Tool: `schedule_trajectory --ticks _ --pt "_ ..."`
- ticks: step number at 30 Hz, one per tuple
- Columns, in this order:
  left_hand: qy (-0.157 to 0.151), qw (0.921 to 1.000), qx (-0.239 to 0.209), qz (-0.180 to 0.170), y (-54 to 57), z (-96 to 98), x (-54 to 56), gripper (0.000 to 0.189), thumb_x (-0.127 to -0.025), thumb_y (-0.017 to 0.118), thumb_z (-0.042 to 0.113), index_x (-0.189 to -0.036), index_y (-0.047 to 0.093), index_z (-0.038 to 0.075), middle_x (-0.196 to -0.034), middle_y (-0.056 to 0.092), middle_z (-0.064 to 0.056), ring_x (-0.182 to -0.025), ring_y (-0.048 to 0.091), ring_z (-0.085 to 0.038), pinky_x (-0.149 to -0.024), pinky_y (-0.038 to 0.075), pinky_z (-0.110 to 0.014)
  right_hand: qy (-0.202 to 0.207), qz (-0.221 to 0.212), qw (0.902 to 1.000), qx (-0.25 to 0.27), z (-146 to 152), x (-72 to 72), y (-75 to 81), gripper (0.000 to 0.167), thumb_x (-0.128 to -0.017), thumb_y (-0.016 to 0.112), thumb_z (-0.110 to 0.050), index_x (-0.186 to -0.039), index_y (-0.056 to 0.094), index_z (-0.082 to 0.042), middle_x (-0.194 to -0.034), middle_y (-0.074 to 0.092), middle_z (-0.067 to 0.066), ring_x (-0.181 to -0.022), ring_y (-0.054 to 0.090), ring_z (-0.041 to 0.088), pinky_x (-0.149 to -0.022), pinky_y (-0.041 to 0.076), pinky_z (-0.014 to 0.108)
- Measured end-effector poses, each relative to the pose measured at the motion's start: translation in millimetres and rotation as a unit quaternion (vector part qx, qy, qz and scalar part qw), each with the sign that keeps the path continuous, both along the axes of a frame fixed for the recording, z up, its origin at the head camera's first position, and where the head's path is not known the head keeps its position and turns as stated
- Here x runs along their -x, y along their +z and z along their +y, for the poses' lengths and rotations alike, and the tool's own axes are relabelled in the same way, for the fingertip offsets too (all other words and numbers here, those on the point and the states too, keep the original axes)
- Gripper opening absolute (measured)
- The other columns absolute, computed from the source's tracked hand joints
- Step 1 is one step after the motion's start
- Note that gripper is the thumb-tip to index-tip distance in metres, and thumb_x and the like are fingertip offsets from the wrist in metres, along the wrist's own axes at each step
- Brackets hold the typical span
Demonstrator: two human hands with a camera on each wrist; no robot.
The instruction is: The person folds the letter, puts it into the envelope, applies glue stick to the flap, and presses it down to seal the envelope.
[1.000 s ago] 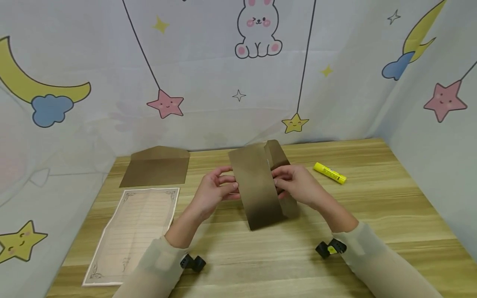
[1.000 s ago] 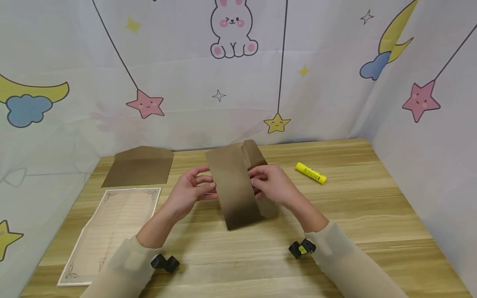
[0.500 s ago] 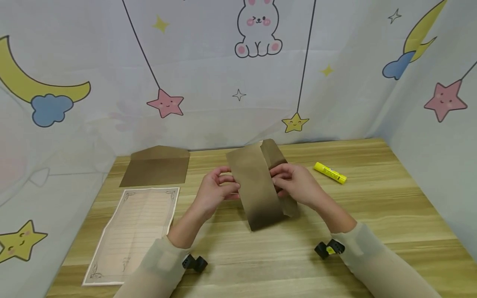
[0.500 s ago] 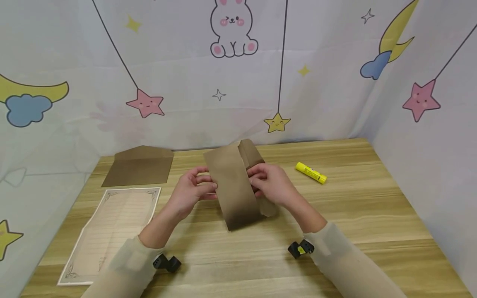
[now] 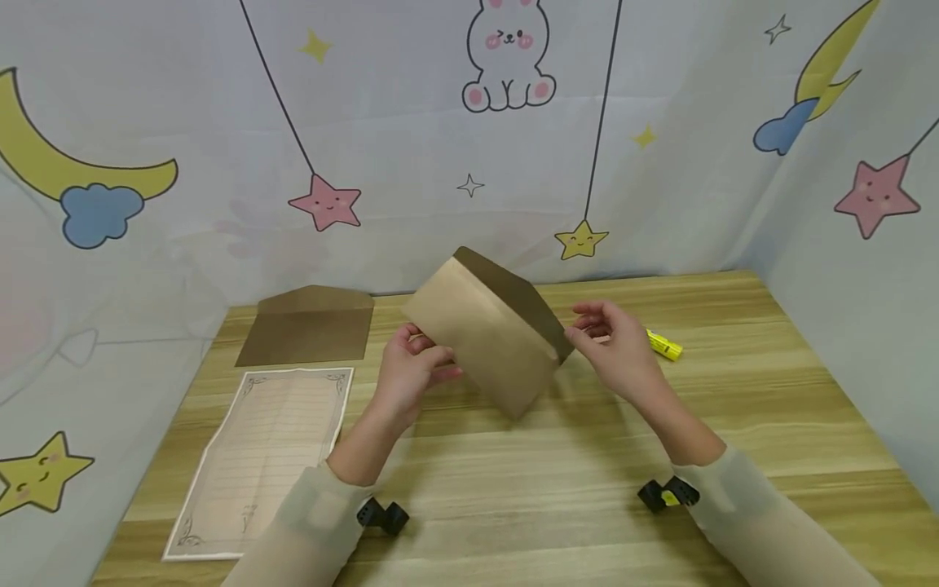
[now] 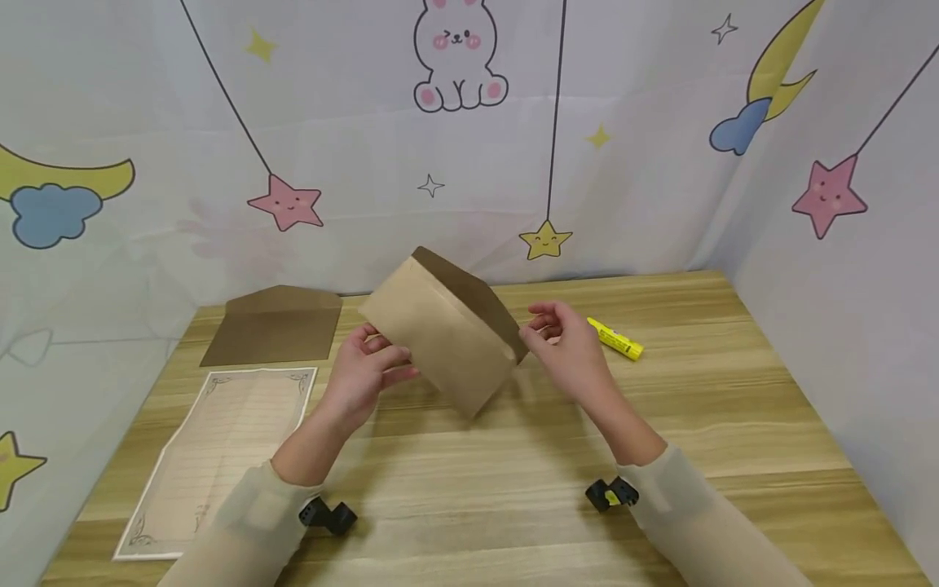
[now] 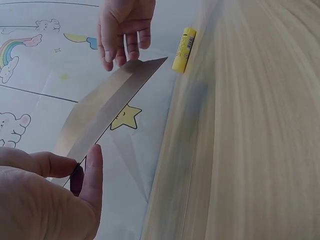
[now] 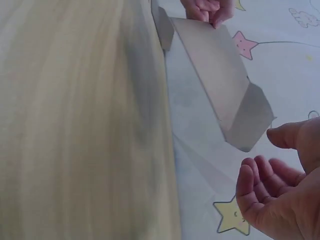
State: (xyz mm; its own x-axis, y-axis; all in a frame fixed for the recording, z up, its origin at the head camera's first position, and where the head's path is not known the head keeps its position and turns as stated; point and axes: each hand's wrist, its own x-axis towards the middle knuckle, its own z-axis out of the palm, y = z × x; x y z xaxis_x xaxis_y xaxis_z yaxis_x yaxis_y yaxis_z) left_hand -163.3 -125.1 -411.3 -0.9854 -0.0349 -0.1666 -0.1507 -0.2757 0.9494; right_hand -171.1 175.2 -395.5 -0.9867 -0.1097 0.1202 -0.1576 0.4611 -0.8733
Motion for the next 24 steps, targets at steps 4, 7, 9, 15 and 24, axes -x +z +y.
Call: schedule_trajectory --ticks 4,7,9,15,24 --pt "0.016 0.9991 -0.039 0.001 -0.6 2.8 -0.7 0.044 -0.089 0.065 -0.018 -0.123 0.053 0.006 -0.094 0.061 -0.006 -0.079 0.074 -0.022 -0.069 0.065 -0.037 0.007 -0.099 0.9921 0.076 -2 -3.6 -8.3 0.058 -0.105 0.071 -0.025 -0.151 0.044 0.000 -0.126 0.061 0.019 -0.107 0.067 0.035 -0.079 0.061 0.031" --pt "0.016 0.9982 -0.058 0.002 -1.1 6.0 -2.0 0.042 -0.090 0.066 -0.018 -0.122 0.054 0.005 -0.088 0.054 -0.003 -0.079 0.073 -0.021 -0.072 0.065 -0.037 0.026 -0.176 0.9729 0.148 -9 -6.6 -15.5 0.066 -0.105 0.070 -0.024 -0.154 0.033 0.001 -0.129 0.061 0.021 -0.102 0.072 0.034 -0.078 0.063 0.036" --pt "0.013 0.9979 -0.064 -0.001 -1.1 8.4 -3.3 0.040 -0.091 0.067 -0.016 -0.123 0.054 0.005 -0.088 0.052 -0.003 -0.080 0.073 -0.021 -0.075 0.065 -0.037 0.039 -0.211 0.9589 0.185 -15 -8.2 -19.6 0.064 -0.106 0.068 -0.020 -0.154 0.030 0.001 -0.126 0.063 0.021 -0.096 0.073 0.030 -0.077 0.064 0.037" --pt "-0.002 0.9976 -0.069 -0.004 -3.5 13.9 -6.1 0.042 -0.091 0.064 -0.018 -0.127 0.055 0.003 -0.096 0.060 -0.009 -0.083 0.073 -0.022 -0.080 0.065 -0.039 0.042 -0.228 0.9471 0.222 -23 -11.1 -23.4 0.045 -0.108 0.061 -0.007 -0.143 0.035 0.005 -0.104 0.067 0.013 -0.078 0.069 0.023 -0.070 0.063 0.033" --pt "0.028 0.9992 -0.027 0.001 -5.8 1.0 -6.0 0.045 -0.093 0.063 -0.013 -0.134 0.048 -0.001 -0.114 0.064 -0.017 -0.087 0.075 -0.023 -0.078 0.065 -0.041 0.049 -0.205 0.9607 0.181 -12 -7.5 -21.8 0.045 -0.107 0.062 -0.005 -0.143 0.039 0.006 -0.098 0.064 0.013 -0.079 0.067 0.024 -0.069 0.063 0.037"
